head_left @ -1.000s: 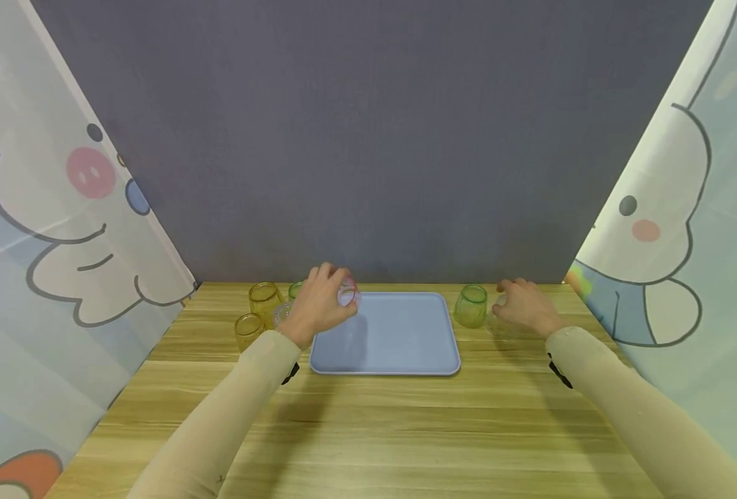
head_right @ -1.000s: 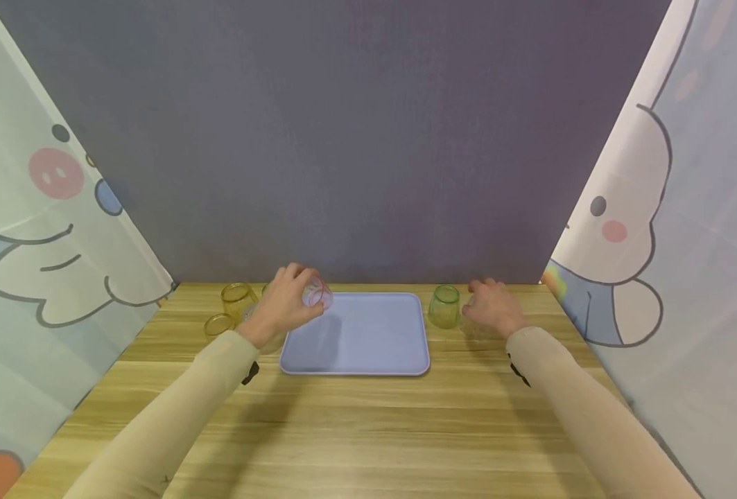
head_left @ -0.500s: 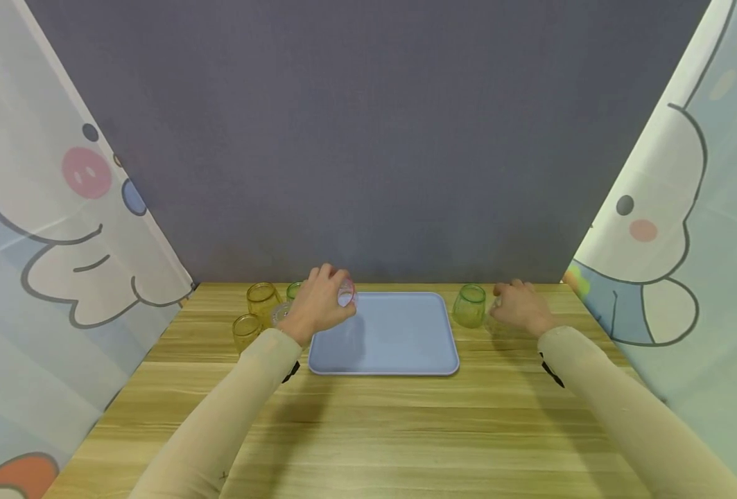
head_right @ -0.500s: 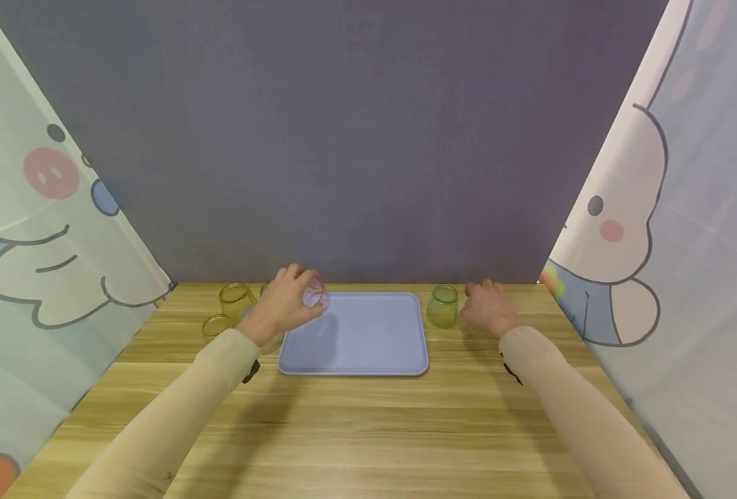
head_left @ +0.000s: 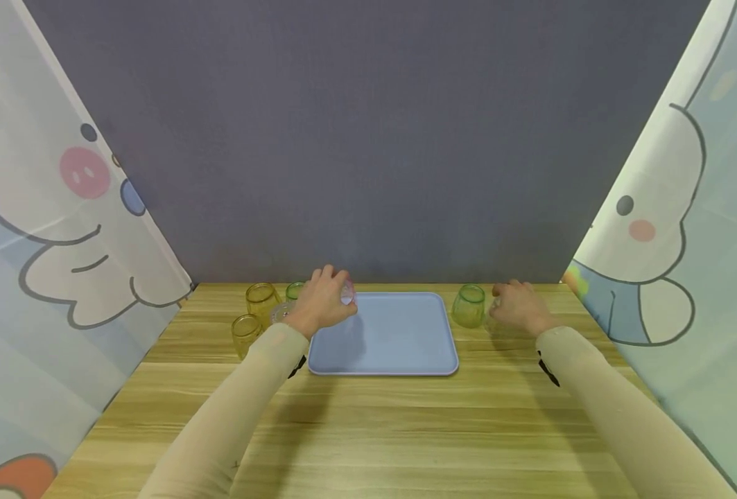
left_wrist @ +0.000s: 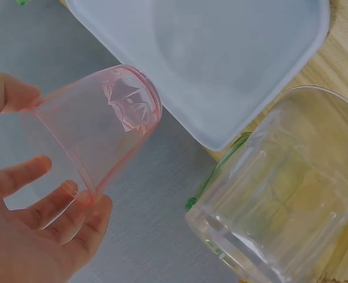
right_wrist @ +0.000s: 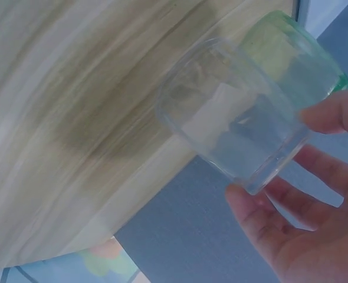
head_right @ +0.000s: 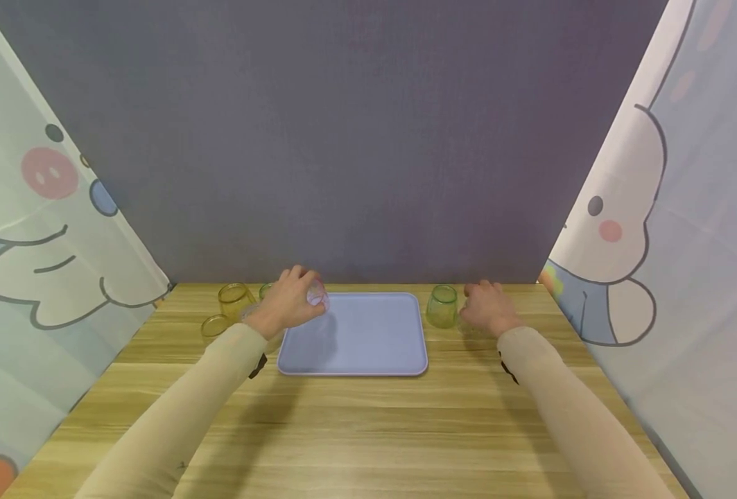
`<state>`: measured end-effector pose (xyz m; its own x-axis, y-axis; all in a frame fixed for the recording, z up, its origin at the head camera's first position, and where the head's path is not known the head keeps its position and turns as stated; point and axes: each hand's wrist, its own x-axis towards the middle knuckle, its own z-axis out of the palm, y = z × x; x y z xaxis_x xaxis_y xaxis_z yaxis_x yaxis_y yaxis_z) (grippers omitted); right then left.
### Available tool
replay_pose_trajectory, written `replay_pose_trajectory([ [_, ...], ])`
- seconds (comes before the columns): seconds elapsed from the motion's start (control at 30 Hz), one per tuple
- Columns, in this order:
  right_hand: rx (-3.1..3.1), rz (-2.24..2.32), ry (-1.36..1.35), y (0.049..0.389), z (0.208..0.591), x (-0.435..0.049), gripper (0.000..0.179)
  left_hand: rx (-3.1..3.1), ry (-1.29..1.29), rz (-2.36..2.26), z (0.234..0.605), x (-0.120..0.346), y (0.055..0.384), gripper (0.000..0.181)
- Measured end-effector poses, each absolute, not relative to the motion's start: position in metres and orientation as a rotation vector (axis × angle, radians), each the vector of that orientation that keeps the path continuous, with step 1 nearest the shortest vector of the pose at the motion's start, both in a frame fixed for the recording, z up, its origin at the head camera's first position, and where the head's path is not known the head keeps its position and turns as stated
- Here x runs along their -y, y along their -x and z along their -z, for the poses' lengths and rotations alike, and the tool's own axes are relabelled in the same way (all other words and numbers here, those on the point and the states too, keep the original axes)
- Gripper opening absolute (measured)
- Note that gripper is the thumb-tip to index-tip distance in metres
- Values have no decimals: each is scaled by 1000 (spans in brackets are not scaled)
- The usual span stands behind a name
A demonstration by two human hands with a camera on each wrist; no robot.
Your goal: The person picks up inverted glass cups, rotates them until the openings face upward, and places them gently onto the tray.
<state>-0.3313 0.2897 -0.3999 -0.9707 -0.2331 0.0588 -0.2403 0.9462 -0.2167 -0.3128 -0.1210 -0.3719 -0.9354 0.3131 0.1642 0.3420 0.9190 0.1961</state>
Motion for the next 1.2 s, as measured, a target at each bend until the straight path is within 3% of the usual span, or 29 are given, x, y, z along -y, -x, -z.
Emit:
replay_pose_trajectory([
  [0.4, 3064, -355, -353, 331, 402, -288, 50, 2986, 460, 360, 381, 124, 325, 54],
  [0.7, 3056, -340, -348, 330, 405, -289, 50, 2992, 425, 341, 387, 123, 333, 31],
  [1.2, 3035, -357, -367, 327, 405, -288, 52, 3038, 387, 311, 391, 123, 343, 33],
])
